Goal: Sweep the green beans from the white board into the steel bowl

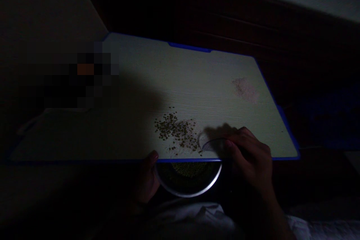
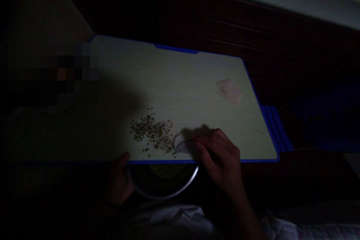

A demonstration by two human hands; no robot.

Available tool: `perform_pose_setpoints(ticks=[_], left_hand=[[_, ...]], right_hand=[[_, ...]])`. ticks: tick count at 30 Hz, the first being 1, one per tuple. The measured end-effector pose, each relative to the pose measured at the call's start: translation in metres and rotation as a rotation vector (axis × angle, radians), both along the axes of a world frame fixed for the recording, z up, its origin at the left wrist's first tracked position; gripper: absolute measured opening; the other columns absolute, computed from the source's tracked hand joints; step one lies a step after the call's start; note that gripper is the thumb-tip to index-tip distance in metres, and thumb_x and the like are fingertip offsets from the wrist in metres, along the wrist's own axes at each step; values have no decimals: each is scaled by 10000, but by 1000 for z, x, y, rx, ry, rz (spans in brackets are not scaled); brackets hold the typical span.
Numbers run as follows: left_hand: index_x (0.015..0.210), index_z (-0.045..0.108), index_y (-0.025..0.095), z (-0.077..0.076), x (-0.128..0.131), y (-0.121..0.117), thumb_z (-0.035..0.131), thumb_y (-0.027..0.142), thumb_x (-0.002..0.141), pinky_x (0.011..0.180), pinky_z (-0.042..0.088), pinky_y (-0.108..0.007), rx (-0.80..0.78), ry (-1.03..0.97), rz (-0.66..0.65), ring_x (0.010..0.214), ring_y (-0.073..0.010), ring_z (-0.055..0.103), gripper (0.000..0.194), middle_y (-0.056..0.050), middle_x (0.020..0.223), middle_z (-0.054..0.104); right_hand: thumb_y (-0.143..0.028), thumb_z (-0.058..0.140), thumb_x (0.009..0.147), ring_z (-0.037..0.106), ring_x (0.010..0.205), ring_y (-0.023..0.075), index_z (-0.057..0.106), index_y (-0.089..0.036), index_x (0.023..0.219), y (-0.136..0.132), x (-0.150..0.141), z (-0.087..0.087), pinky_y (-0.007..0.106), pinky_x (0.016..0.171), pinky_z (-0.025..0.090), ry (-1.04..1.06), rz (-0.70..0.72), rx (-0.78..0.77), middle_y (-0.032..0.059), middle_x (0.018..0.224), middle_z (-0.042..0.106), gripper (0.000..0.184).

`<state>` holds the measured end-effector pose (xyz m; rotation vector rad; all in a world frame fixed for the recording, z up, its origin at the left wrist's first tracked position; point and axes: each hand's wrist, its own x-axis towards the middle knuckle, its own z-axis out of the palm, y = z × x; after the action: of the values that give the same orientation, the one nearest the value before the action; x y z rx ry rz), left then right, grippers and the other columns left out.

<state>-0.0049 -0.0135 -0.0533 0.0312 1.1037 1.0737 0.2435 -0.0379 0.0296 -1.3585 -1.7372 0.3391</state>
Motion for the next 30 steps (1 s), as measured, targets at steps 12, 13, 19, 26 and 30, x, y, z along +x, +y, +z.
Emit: perform_pose_setpoints(ticks=[12, 13, 19, 26, 30], left_hand=[[702, 733, 220, 6, 2, 1, 848, 396, 580, 1120, 466, -523, -21, -18, -1, 1353, -406, 545, 243, -107, 988, 811], [726, 743, 219, 7, 3, 1, 840, 404, 584, 1118, 465, -529, -28, -24, -4, 1359, -405, 540, 253, -108, 994, 811], [672, 728, 225, 5, 1, 0, 886, 397, 537, 1118, 469, -515, 10, -1, 2, 1326, -402, 573, 270, -94, 957, 814], [665, 684, 229, 6, 1, 0, 887, 377, 520, 1123, 463, -509, -38, 10, 29, 1339, -409, 559, 290, -108, 971, 810], [712, 720, 222, 6, 2, 0, 864, 376, 543, 1119, 468, -516, -52, -18, 14, 1330, -402, 569, 270, -101, 990, 810]], right_hand=[[-116, 650, 941, 610, 759, 176, 729, -236, 1037, 1, -1, 2, 365, 672, 481, -13, 24, -10, 31, 858, 749, 173], [-116, 655, 937, 611, 751, 178, 732, -237, 1040, 1, 0, 1, 367, 669, 483, -13, 45, -4, 30, 850, 749, 177], [-103, 665, 926, 617, 755, 177, 742, -252, 1053, -1, 2, 0, 356, 658, 488, 42, 32, 1, 18, 830, 741, 211], [-116, 662, 931, 608, 752, 175, 737, -246, 1019, -1, 2, 0, 353, 656, 474, 0, 33, -19, 22, 844, 747, 174], [-116, 673, 922, 589, 735, 179, 749, -245, 1031, 0, 1, 1, 356, 655, 471, 2, 82, -11, 24, 800, 731, 185]])
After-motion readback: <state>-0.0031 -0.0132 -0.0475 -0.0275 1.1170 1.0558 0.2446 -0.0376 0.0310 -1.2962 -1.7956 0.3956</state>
